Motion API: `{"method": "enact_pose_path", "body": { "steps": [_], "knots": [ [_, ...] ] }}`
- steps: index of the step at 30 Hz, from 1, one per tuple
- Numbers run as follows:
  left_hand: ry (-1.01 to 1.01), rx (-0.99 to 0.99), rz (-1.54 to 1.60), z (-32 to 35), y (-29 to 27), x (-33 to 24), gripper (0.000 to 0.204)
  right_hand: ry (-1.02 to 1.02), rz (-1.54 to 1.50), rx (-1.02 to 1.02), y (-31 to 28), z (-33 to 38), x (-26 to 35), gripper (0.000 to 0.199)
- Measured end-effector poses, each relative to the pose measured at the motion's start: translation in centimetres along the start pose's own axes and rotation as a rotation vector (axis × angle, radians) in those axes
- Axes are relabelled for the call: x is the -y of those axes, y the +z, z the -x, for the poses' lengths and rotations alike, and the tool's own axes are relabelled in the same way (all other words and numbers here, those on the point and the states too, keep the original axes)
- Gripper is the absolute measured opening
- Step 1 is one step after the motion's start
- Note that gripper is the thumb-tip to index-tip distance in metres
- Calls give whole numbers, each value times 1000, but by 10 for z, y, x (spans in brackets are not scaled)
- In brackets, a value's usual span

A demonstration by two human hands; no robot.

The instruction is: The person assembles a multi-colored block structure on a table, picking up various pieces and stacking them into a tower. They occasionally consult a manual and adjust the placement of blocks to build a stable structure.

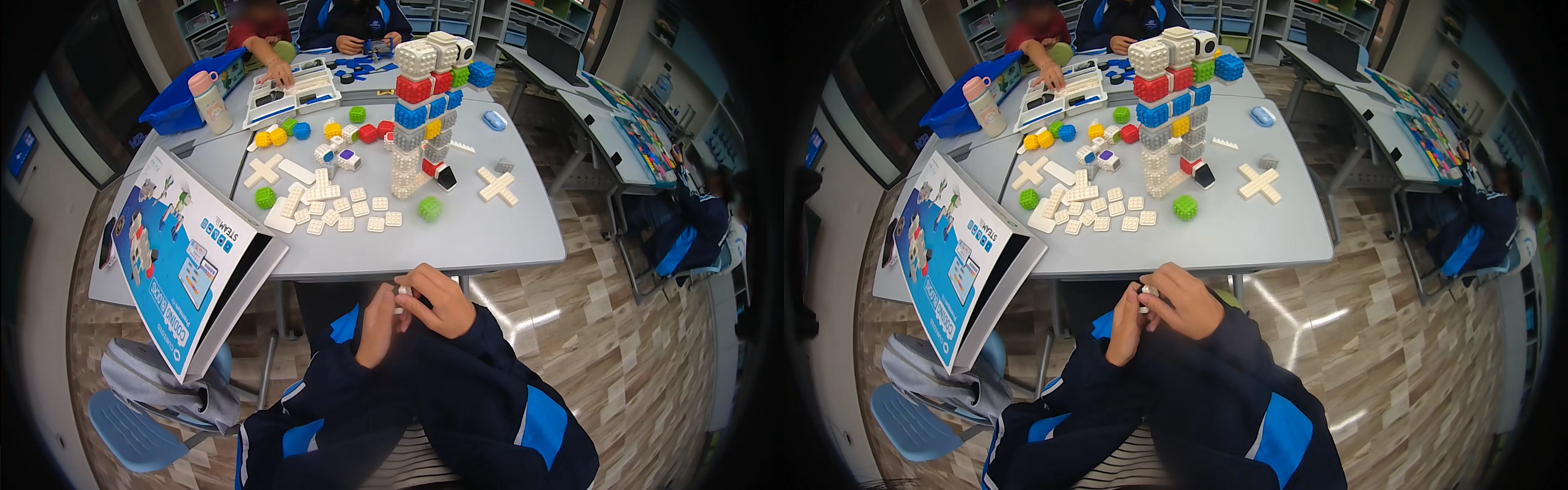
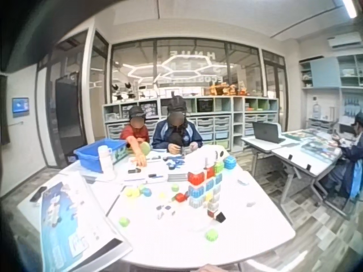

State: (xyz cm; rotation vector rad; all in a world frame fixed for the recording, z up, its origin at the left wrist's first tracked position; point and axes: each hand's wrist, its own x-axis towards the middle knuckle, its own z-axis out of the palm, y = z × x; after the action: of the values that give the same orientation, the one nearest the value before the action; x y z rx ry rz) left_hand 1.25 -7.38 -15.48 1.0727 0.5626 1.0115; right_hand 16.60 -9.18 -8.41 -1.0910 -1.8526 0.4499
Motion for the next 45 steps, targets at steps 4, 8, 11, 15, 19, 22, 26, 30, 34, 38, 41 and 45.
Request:
{"method": "enact_pose_path", "body": {
  "steps": [4,8,11,15,19,22,26,30,34,38,41,45],
  "knots": [
    [44,-96,-144,6,1,0,45,-78,186,-32,21,6,-2,16],
    [28,-140,-181,8,11,5,51,-170,223,-17,25,14,-17,15],
    [-131,-48,100,2,11,7,57,-138,148,-96,19,22,-30,16],
    [-112,43,196,-9,6,6,60,2,65,-135,-10,21,-50,20],
    [-44,72,116,-10,14,6,54,163,225,-270,-57,0,-86,18],
    [-24,150,40,-14,15,3,45,185,338,-327,-75,-17,-112,19],
    [-18,196,-64,-19,12,2,30,135,441,-338,-76,-28,-122,25],
    [-65,192,-59,-14,12,8,36,6,685,-471,-58,-36,-109,23],
    [-93,189,-72,-12,10,9,33,90,509,-439,-25,-44,-95,24],
    [-65,144,-50,-13,8,4,29,137,364,-385,10,-57,-84,26],
    [-30,79,-36,-16,8,-3,29,161,293,-297,25,-63,-77,27],
    [64,-40,-94,-27,4,-16,33,281,-74,-398,16,-54,-65,26]
  ]
}}
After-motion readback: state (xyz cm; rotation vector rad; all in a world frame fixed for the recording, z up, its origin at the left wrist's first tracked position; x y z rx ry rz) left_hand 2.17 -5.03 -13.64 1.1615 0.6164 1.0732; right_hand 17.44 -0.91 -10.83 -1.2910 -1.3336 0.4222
